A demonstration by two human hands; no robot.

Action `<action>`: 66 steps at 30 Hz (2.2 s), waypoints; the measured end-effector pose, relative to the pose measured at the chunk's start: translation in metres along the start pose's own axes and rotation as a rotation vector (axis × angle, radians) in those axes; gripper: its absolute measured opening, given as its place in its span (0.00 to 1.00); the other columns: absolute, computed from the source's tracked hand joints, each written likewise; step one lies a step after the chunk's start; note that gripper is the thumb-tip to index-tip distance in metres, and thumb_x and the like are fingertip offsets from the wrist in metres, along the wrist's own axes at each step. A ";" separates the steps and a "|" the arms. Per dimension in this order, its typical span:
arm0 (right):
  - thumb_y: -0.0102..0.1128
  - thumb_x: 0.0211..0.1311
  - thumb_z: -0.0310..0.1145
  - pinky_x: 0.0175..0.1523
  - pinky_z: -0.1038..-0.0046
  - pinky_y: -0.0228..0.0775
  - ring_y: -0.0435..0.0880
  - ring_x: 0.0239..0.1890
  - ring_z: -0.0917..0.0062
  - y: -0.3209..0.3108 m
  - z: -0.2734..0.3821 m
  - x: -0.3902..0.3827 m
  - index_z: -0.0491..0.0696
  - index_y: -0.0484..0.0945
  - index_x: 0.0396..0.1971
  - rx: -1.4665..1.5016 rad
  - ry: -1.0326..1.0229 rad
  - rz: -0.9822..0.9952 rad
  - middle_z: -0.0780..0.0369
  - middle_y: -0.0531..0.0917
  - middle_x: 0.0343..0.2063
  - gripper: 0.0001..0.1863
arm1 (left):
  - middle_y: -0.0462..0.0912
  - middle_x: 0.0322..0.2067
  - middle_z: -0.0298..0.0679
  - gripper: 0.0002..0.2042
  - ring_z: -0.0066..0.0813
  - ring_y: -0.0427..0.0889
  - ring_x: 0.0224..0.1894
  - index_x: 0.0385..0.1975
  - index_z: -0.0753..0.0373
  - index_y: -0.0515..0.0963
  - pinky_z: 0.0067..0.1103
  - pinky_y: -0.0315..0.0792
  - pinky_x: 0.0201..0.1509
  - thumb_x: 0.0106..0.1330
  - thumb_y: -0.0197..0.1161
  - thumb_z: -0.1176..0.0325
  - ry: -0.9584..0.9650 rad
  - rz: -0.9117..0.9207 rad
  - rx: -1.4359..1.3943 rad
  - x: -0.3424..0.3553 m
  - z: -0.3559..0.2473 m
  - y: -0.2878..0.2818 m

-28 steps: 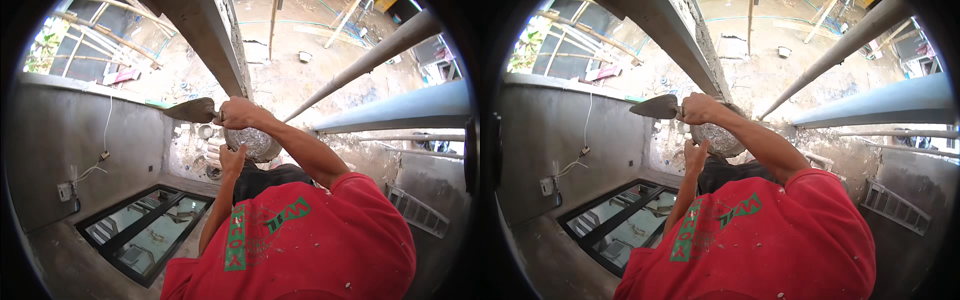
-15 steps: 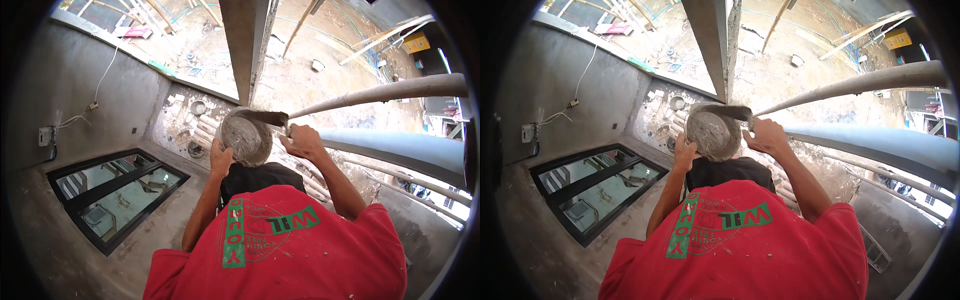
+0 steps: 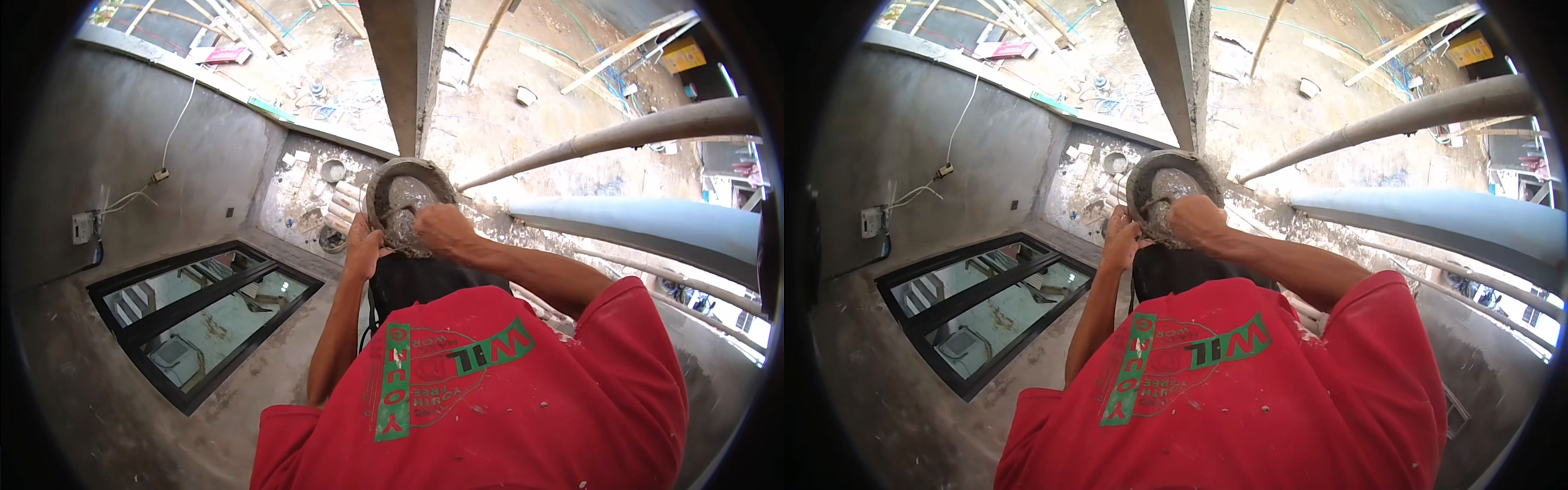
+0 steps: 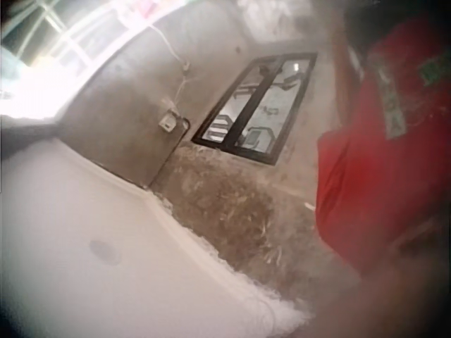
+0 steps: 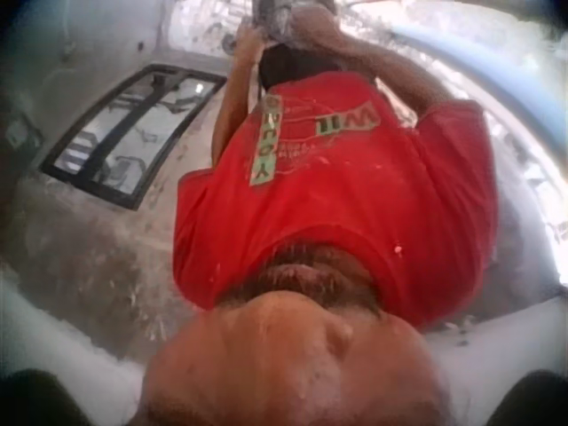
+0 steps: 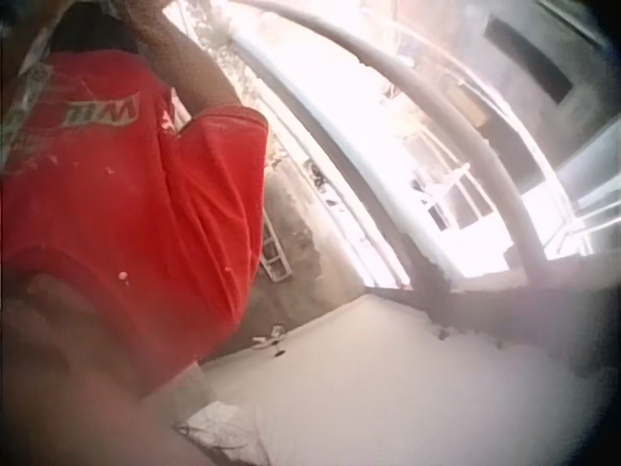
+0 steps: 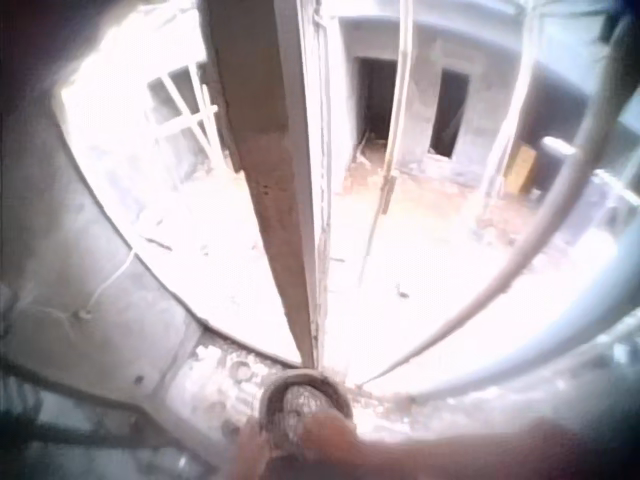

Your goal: The person applies wet mortar to the inner edge of a concrete window frame using a trowel.

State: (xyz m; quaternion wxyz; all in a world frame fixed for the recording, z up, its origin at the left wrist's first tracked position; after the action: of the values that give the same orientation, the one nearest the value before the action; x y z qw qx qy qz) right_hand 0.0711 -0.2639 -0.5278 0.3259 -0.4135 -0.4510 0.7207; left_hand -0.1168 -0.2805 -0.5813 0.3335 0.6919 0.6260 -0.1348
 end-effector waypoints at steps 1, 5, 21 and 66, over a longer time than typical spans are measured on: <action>0.58 0.52 0.27 0.34 0.65 0.80 0.86 0.30 0.61 -0.014 -0.003 -0.013 0.40 0.83 0.27 0.002 -0.027 0.019 0.53 0.84 0.26 0.08 | 0.70 0.41 0.38 0.18 0.26 0.75 0.40 0.46 0.62 0.65 0.29 0.82 0.36 0.54 0.47 0.82 0.011 0.015 -0.043 -0.002 0.002 -0.001; 0.58 0.51 0.28 0.30 0.66 0.79 0.85 0.26 0.65 -0.046 -0.032 0.027 0.41 0.82 0.23 -0.015 0.155 0.044 0.53 0.83 0.24 0.07 | 0.71 0.41 0.37 0.18 0.26 0.76 0.41 0.46 0.61 0.65 0.27 0.83 0.36 0.54 0.47 0.83 0.045 -0.001 -0.042 -0.015 -0.006 0.005; 0.60 0.50 0.37 0.34 0.63 0.80 0.86 0.31 0.59 0.018 -0.017 0.044 0.42 0.83 0.24 0.096 0.035 0.395 0.50 0.84 0.28 0.12 | 0.76 0.46 0.39 0.13 0.27 0.80 0.45 0.48 0.61 0.66 0.30 0.81 0.42 0.63 0.47 0.77 0.095 0.092 0.000 -0.011 0.007 -0.010; 0.48 0.64 0.48 0.40 0.56 0.77 0.84 0.34 0.56 0.011 -0.044 0.027 0.40 0.82 0.28 -0.023 -0.112 0.644 0.50 0.83 0.30 0.24 | 0.75 0.43 0.36 0.19 0.21 0.80 0.38 0.46 0.62 0.67 0.19 0.80 0.31 0.55 0.42 0.86 0.150 -0.020 -0.144 -0.017 0.017 -0.009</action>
State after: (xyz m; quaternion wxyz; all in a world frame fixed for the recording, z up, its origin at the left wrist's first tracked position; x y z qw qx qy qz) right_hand 0.0970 -0.2286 -0.5567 0.0513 -0.4981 -0.3223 0.8033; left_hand -0.1249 -0.3047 -0.5860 0.3334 0.6679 0.6642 -0.0405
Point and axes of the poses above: each hand's wrist, its own x-axis towards the middle knuckle, its own y-axis out of the palm, z = x × y, the point moved 2 cm from there along x, towards the middle knuckle
